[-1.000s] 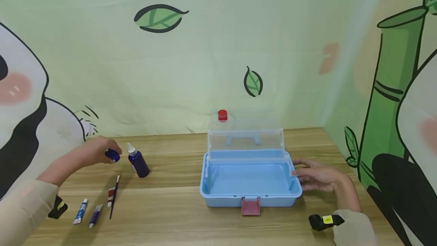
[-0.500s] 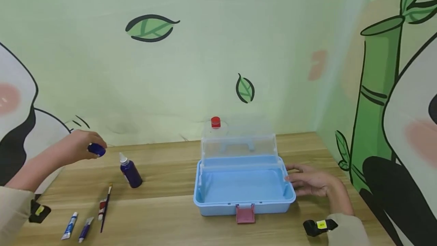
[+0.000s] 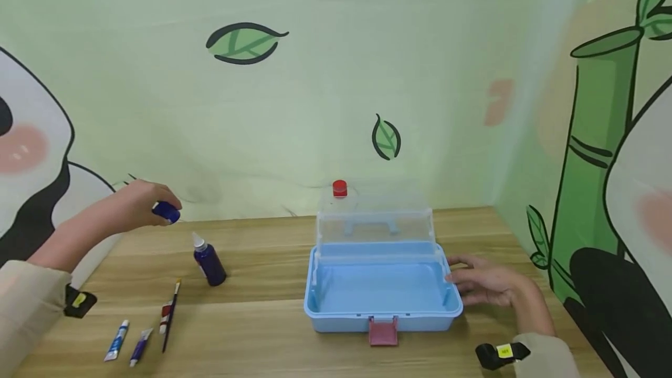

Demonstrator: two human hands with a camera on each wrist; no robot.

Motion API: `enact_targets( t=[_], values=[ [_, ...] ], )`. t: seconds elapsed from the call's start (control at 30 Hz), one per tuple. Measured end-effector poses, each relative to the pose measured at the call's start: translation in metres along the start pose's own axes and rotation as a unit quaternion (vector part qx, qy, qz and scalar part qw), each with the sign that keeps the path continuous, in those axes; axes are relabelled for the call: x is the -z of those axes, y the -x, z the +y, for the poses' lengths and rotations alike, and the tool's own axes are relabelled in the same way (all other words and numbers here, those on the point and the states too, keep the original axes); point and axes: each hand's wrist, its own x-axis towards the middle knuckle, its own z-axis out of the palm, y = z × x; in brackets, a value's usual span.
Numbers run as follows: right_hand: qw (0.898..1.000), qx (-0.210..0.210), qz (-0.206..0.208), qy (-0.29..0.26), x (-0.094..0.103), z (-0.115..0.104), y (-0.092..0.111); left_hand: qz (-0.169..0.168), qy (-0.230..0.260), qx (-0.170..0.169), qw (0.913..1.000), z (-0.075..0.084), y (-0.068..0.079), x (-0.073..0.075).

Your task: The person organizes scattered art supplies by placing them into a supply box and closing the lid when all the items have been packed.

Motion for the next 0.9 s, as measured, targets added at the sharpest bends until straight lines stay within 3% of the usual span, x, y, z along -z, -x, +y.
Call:
enact_targets(
  t=[0.4, 0.57, 0.9],
  values=[
    [1.0, -0.007, 0.0, -0.012, 0.0, 0.003, 0.001, -0.029, -0.009, -0.015, 0.9994, 0.015, -0.019, 0.013],
    [1.0, -0.009, -0.001, -0.009, 0.001, 0.001, 0.001, -0.026, -0.011, -0.017, 0.9994, 0.018, -0.023, 0.019],
    [1.0, 0.011, -0.013, -0.003, 0.002, -0.002, 0.003, -0.037, -0.013, -0.034, 0.9986, 0.031, -0.042, 0.022]
  ],
)
